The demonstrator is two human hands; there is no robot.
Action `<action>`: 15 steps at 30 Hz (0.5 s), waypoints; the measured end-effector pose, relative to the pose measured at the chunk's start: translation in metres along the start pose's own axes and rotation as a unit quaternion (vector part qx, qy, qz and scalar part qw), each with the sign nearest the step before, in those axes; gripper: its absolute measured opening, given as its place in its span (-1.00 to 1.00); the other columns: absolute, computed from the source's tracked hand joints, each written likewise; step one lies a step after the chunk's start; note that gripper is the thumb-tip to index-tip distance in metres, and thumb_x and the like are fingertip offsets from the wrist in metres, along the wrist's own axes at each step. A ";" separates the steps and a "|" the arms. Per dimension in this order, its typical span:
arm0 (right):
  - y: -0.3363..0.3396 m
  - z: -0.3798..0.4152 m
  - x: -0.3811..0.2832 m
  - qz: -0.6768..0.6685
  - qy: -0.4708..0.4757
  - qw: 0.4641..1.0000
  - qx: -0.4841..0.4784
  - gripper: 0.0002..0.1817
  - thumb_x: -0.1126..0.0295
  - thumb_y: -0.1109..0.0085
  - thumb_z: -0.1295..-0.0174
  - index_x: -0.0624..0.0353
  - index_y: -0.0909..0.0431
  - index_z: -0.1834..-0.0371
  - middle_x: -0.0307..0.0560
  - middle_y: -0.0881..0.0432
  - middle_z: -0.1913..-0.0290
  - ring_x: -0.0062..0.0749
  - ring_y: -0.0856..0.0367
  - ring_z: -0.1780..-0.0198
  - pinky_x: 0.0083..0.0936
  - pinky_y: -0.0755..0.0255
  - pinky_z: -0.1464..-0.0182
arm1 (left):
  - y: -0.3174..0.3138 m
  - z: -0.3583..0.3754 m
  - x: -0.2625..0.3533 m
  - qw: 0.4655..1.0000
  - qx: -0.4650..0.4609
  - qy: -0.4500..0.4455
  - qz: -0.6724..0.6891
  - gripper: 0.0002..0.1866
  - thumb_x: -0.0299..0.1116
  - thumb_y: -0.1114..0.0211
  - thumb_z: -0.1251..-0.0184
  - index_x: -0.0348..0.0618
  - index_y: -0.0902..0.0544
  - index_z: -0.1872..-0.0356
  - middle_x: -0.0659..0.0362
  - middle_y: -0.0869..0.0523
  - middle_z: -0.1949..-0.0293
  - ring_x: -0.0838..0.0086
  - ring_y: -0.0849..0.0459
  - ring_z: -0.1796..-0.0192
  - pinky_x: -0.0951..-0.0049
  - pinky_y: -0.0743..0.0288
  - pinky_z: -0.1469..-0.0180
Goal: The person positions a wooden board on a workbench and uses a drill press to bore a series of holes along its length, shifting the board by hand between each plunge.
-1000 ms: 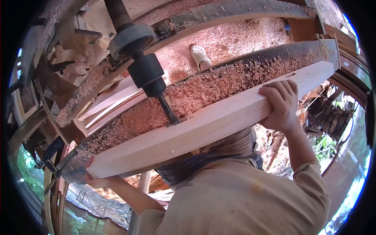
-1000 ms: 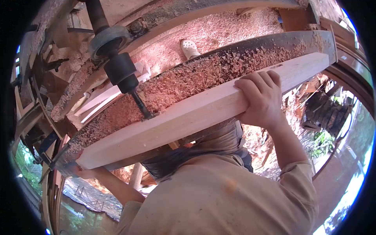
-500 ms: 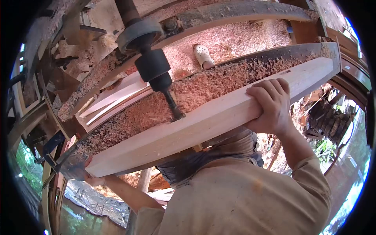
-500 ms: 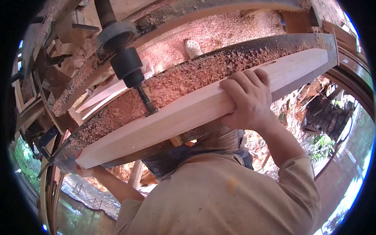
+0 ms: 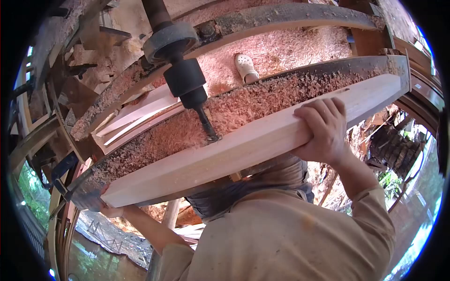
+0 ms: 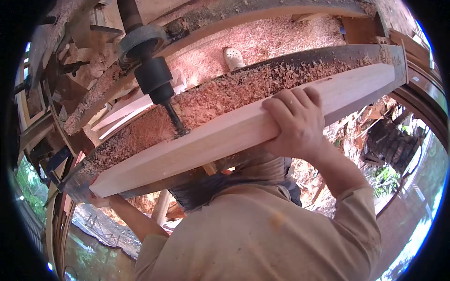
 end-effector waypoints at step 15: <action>-0.001 -0.001 -0.003 0.032 -0.006 0.999 -0.010 -0.29 0.12 -0.76 0.44 0.02 -0.70 0.07 -0.15 -0.69 0.09 -0.07 -0.70 -0.05 -0.09 -0.42 -0.26 | 0.001 0.002 -0.018 0.996 -0.011 0.041 0.073 -0.35 0.05 0.13 -0.43 -0.37 -0.73 0.08 -0.15 -0.77 0.15 -0.05 -0.75 0.02 -0.14 -0.71 -0.04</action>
Point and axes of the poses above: each hand's wrist, its own z-axis away from the middle knuckle, its own y-axis out of the back of the hand, x = y × z, the point moved 5 cm from there along -z, towards the middle knuckle
